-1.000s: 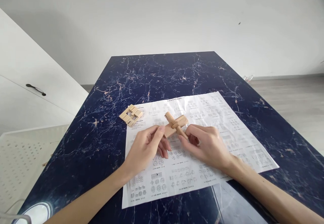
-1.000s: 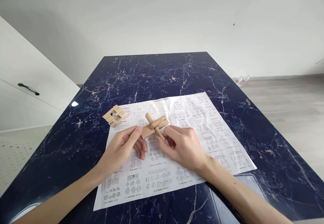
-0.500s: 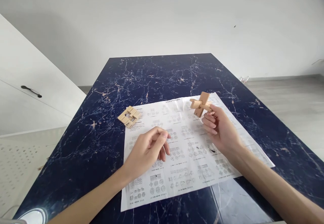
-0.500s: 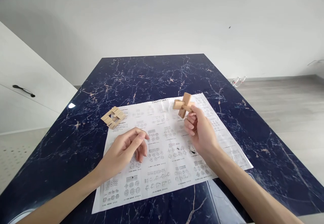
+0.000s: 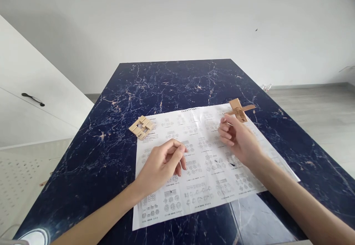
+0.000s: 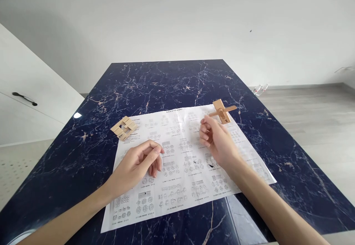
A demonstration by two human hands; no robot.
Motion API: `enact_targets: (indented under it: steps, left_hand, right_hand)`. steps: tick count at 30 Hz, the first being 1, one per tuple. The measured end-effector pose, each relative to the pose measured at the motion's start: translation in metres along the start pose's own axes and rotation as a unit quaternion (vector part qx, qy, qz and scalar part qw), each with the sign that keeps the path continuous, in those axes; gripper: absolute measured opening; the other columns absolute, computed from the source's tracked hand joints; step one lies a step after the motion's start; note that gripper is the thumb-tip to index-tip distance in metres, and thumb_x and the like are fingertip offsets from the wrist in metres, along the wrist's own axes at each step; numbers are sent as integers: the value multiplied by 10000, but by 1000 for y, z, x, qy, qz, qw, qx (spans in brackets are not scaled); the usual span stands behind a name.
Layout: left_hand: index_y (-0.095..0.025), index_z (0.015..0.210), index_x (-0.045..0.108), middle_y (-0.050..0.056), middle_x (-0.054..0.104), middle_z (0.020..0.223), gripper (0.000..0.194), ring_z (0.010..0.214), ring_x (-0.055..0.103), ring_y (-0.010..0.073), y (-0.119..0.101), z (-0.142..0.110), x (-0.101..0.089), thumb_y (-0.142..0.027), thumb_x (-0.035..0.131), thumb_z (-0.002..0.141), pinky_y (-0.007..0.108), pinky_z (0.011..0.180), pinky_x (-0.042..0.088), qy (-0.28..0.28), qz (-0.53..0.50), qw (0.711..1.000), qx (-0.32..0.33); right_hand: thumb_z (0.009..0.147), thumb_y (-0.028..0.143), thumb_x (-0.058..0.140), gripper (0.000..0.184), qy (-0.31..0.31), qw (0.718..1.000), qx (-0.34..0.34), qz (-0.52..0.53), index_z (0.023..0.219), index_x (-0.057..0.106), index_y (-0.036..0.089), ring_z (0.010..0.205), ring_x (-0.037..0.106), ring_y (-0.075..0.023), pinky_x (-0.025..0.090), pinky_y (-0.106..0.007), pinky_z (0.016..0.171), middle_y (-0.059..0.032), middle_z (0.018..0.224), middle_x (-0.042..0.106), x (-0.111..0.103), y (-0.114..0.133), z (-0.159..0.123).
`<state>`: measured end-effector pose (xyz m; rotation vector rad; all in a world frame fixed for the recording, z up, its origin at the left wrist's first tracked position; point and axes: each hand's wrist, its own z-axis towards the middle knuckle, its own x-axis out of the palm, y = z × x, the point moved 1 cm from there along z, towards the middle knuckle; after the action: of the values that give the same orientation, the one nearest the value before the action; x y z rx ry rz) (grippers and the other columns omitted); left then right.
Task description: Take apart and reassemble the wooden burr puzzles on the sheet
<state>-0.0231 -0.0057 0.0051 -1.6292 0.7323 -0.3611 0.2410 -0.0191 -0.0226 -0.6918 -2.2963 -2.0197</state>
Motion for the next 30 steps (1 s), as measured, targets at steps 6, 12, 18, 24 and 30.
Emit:
enact_targets:
  steps: [6,12,18,24,30]
  left_hand:
    - [-191,1011,643,34,741,778,339,621,670,147,1,0,2,-476,490,1110,255,577,538,10,59,998,22]
    - [-196,965,672,29,746,747,309,567,624,135,3,-1,7,-405,489,1100,252,527,470,35,142,987,69]
    - [-201,945,673,14,750,743,273,603,638,138,2,-2,8,-357,506,1096,261,570,477,39,171,981,84]
    - [-197,952,662,7,741,732,284,603,643,138,4,-2,7,-351,482,1110,274,594,472,46,177,979,92]
    - [-191,951,661,7,748,734,278,605,645,137,4,-4,7,-357,504,1109,272,599,469,48,183,977,100]
  right_hand:
    - [1065,335,561,273,150,877,-187,-417,816,602,231,542,527,-135,405,-292,521,15,658,621,30,-9,-27]
    - [1059,261,550,206,222,781,-278,-513,898,672,223,628,624,-155,449,-309,593,-19,763,727,31,-15,-32]
    - [1056,240,547,203,217,779,-278,-519,894,669,228,649,660,-165,463,-316,597,-21,780,745,30,-14,-32]
    - [1071,268,535,221,219,773,-270,-531,893,661,229,637,649,-165,458,-325,593,-15,757,726,30,-16,-33]
    - [1069,270,542,214,218,779,-261,-526,899,666,231,634,642,-165,464,-332,590,-17,752,720,31,-16,-32]
